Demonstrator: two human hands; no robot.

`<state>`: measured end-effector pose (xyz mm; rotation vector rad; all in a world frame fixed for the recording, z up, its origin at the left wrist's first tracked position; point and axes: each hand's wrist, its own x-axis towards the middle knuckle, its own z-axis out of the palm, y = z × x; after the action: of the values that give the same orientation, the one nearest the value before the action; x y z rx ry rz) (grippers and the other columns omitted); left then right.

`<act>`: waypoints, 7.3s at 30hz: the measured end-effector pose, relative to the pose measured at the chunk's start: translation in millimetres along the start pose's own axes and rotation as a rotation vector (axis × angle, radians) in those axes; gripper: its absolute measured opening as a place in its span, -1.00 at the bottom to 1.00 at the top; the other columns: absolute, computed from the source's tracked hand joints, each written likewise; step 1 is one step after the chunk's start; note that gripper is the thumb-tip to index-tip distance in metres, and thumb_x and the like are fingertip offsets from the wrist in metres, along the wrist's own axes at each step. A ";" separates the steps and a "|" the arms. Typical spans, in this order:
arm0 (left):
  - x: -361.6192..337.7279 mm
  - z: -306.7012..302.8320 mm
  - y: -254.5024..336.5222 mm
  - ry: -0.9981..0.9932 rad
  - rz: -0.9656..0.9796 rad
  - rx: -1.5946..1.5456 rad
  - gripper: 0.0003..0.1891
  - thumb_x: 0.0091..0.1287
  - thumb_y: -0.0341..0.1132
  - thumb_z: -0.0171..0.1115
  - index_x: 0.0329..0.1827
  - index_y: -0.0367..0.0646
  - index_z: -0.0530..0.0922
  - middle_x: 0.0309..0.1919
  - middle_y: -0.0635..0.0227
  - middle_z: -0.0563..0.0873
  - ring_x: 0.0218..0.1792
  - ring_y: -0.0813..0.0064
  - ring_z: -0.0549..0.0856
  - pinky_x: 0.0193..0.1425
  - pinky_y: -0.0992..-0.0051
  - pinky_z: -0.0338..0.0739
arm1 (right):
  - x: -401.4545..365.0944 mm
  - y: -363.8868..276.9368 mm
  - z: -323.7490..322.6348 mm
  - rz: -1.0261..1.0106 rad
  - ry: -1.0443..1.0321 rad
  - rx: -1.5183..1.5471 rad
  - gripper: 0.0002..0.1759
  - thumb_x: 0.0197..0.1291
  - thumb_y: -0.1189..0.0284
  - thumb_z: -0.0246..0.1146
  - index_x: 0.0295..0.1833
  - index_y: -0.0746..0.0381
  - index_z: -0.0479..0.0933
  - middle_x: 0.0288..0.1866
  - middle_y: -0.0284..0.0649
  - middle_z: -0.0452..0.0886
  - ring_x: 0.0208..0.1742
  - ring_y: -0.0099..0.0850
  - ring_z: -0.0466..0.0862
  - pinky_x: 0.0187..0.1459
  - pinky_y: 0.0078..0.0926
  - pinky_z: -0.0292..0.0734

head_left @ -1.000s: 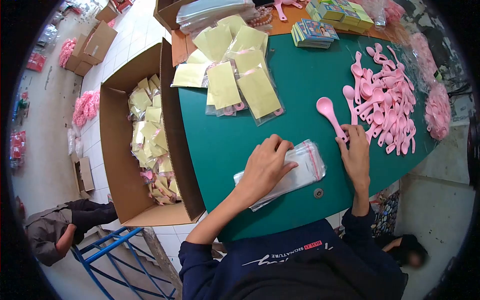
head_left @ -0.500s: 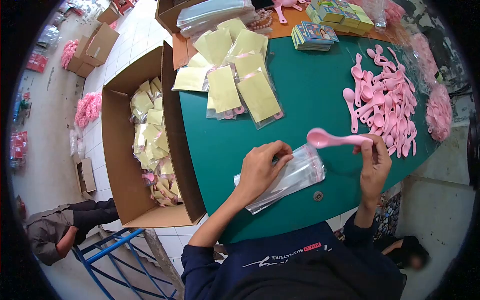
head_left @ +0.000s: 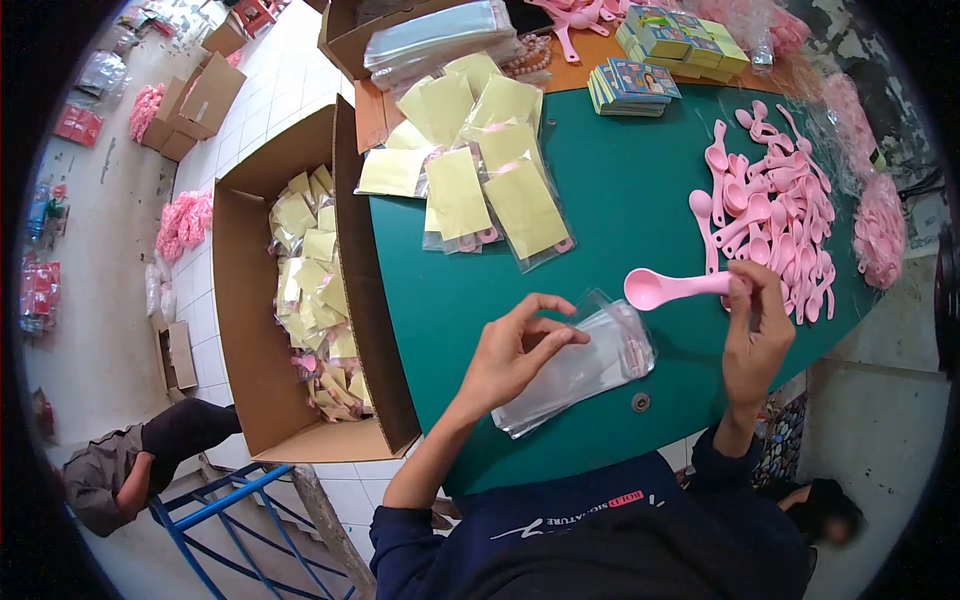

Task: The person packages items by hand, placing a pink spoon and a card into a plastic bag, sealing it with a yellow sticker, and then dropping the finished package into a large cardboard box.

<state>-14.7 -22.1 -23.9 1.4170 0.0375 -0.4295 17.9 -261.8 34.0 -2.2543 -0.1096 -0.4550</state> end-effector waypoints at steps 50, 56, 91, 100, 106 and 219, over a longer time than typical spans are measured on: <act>9.0 10.0 22.5 -0.034 0.136 -0.179 -0.64 0.45 -0.25 0.03 0.15 -0.34 0.48 -0.07 0.19 0.69 -0.03 0.50 0.64 0.11 0.50 0.50 | 20.3 -20.5 28.5 -0.193 -0.377 0.343 -0.71 0.12 0.51 0.35 -0.13 0.34 0.39 -0.36 -0.18 0.58 -0.32 -0.43 0.68 -0.23 -0.55 0.58; 11.2 -4.3 28.8 -0.190 0.077 -0.119 -0.66 0.49 -0.27 -0.07 0.05 -0.35 0.56 -0.09 0.23 0.70 -0.13 0.61 0.62 -0.02 0.58 0.48 | 37.7 -17.2 36.9 -0.335 -0.503 0.482 -0.65 0.24 0.22 0.23 -0.23 0.36 0.53 -0.20 -0.14 0.56 -0.14 -0.40 0.60 -0.12 -0.48 0.53; 7.5 -15.2 30.0 -0.101 0.056 -0.168 -0.60 0.50 -0.17 -0.10 0.14 -0.34 0.47 -0.07 0.10 0.67 -0.08 0.36 0.69 -0.05 0.44 0.62 | 88.3 -26.2 26.0 -0.119 -0.533 0.496 -0.85 0.26 0.56 0.16 -0.09 0.37 0.47 -0.24 -0.26 0.63 -0.23 -0.63 0.59 -0.21 -0.66 0.52; 3.0 -10.9 25.4 -0.190 -0.004 -0.046 -0.65 0.50 -0.22 -0.08 0.02 -0.32 0.56 -0.22 0.28 0.71 -0.16 0.56 0.69 -0.11 0.59 0.57 | 83.7 -20.1 15.7 -0.263 -0.721 0.309 -0.86 0.20 0.58 0.18 -0.14 0.39 0.49 -0.36 -0.16 0.63 -0.34 -0.50 0.63 -0.25 -0.57 0.51; 3.2 -9.8 29.8 -0.153 -0.088 0.171 -0.65 0.49 -0.19 -0.04 -0.09 -0.30 0.61 -0.36 0.42 0.67 -0.39 0.73 0.52 -0.31 0.67 0.44 | 72.0 -14.2 21.5 -0.339 -0.688 0.254 -0.85 0.20 0.54 0.21 -0.14 0.38 0.50 -0.40 -0.18 0.62 -0.40 -0.50 0.62 -0.34 -0.59 0.49; -72.5 29.9 -31.1 0.307 -0.114 -0.113 -0.46 0.38 -0.52 0.05 0.40 -0.13 0.14 -0.23 0.17 0.70 -0.17 0.48 0.71 -0.06 0.57 0.59 | 56.1 39.8 24.5 -0.538 -1.359 0.679 -0.82 0.08 0.46 0.30 -0.23 0.23 0.46 -0.31 -0.28 0.48 -0.28 -0.39 0.50 -0.19 -0.45 0.41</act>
<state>-98.0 -34.2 -28.2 1.3623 0.3879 -0.2950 86.2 -273.9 11.0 -1.4482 -1.3350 0.8129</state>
